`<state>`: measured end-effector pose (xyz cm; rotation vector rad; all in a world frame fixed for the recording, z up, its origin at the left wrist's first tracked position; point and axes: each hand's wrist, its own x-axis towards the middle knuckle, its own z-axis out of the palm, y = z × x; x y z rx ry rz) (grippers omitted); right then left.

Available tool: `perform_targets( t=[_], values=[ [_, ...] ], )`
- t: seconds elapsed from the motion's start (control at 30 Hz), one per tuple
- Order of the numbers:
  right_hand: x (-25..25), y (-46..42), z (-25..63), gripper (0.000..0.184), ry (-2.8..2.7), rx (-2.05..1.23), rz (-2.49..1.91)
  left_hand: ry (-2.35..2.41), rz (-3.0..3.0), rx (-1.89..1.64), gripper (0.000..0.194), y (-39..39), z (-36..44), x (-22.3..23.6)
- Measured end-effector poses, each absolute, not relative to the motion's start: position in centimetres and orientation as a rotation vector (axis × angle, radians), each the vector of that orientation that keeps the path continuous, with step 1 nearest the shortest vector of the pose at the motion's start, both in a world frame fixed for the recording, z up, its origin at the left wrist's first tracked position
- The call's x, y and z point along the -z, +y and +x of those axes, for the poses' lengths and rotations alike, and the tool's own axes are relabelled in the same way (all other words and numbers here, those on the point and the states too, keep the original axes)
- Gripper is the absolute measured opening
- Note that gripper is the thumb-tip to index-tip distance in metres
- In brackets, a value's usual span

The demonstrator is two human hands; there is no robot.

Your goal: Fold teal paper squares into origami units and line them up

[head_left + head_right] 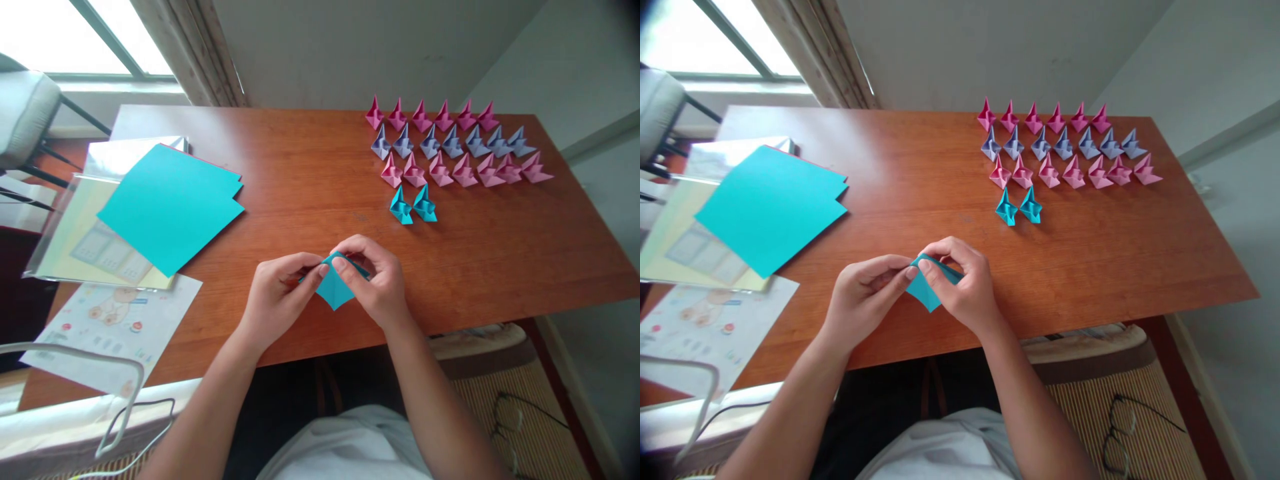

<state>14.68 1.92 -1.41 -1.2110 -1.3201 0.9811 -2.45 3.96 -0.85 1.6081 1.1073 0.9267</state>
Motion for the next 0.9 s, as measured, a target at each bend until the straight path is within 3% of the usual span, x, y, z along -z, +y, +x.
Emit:
perform_targets(
  t=[0.9],
  values=[
    [3.1, 2.0, 14.9, 0.020, -1.044, -1.089, -1.249, 1.162, 1.510, -0.909, 0.024, 3.9, -2.5, 1.2]
  ],
)
